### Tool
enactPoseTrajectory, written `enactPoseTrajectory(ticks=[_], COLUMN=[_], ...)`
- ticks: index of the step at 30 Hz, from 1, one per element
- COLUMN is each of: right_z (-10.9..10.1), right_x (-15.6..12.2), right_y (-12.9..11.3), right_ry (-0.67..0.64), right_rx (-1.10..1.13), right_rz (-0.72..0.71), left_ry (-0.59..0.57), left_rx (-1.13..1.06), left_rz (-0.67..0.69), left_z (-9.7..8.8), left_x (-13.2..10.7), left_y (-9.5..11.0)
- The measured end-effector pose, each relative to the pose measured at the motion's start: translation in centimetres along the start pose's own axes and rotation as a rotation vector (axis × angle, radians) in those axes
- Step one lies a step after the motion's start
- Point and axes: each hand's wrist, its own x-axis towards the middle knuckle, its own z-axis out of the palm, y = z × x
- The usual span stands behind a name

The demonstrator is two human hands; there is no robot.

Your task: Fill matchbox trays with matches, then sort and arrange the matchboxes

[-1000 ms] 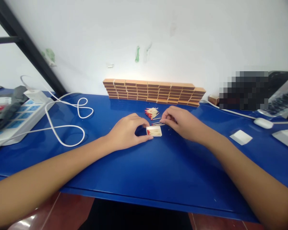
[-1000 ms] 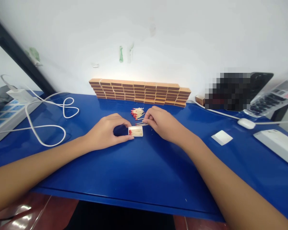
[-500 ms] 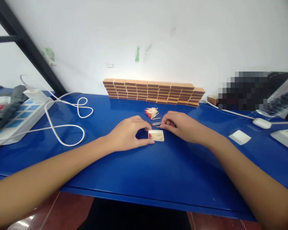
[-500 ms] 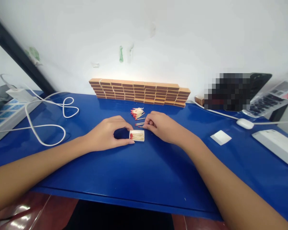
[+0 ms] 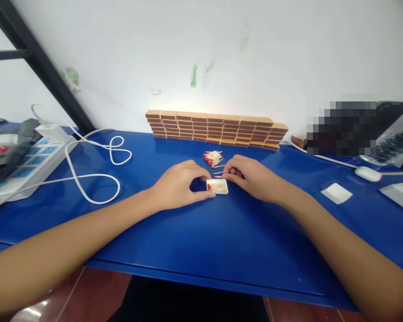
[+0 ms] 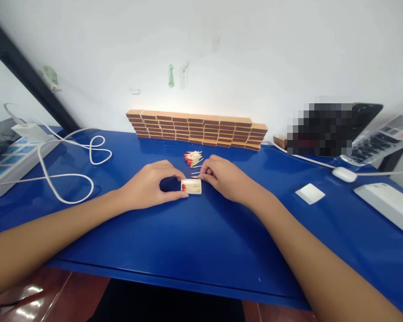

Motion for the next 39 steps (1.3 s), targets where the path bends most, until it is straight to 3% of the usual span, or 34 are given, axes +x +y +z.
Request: enactPoseTrajectory(ticks=[8,15,22,28,39], right_z=[-1.2,-0.1,-0.2,1.1,0.9], right_x=[-0.6,-0.9,0.0,0.6,1.0], right_y=[-1.3,-2.9,-0.7,0.1,1.0], right_ry=[0.116,0.013,0.120,0.096,0.123], right_rx=[0.001,0.093,0.094,0.026,-0.001], right_rz=[-0.029,-0.064,0.022,0.041,0.060], left_ry=[0.111,0.094,0.031,0.006,-0.002], left_rx=[0.071,0.051,0.008,-0.005,0.006], left_rz=[-0.056,-0.033,-0.008,0.027,0.016], left_z=[0.1,0.2,0.1,0.1,0.1], left_x=[0.0,0.0,-0.1,-0.1,-0.1], left_y=[-0.3,-0.3,0.0,0.2,0.2])
